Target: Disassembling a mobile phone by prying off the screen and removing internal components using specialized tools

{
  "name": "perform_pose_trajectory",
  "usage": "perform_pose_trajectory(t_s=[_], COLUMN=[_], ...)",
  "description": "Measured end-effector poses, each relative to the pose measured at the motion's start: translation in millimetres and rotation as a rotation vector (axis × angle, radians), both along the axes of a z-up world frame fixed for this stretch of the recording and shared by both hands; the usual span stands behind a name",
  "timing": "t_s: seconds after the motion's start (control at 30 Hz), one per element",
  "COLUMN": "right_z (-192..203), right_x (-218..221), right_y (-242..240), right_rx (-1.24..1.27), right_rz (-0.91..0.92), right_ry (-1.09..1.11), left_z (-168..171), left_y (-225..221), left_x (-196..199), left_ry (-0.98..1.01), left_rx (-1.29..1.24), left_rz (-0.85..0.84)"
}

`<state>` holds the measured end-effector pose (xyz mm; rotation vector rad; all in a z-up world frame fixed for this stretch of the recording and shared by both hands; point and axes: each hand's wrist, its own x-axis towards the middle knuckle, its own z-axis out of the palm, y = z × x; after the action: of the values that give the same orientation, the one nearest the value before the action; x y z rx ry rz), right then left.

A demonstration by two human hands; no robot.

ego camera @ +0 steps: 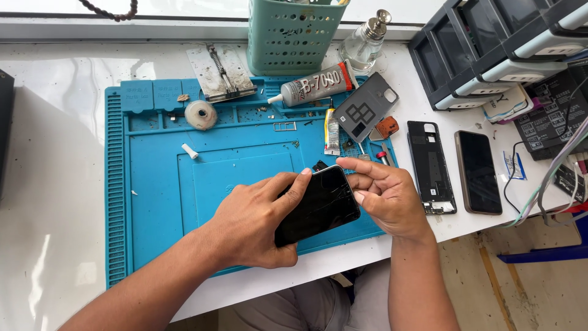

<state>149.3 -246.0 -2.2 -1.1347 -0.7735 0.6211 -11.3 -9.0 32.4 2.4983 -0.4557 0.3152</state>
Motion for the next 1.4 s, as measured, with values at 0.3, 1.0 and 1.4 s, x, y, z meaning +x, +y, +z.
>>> perform_pose_trajectory(t_s=[0.3, 1.0, 1.4], right_z=[10, 25, 28], right_x=[-2, -7, -9], right_y=[7, 5, 9], right_rx=[-0.013, -0.219, -0.221], right_rz=[0.004, 0.061, 0.071], right_ry=[0.031, 0.093, 0.047], left_z=[1, -12, -12], left_y=[-1, -1, -2], left_x=[0, 4, 4], left_ry=[-0.003, 0.023, 0.033], left_rx=[-0.018, 0.012, 0.023], left_rz=[0.002, -0.019, -0.018])
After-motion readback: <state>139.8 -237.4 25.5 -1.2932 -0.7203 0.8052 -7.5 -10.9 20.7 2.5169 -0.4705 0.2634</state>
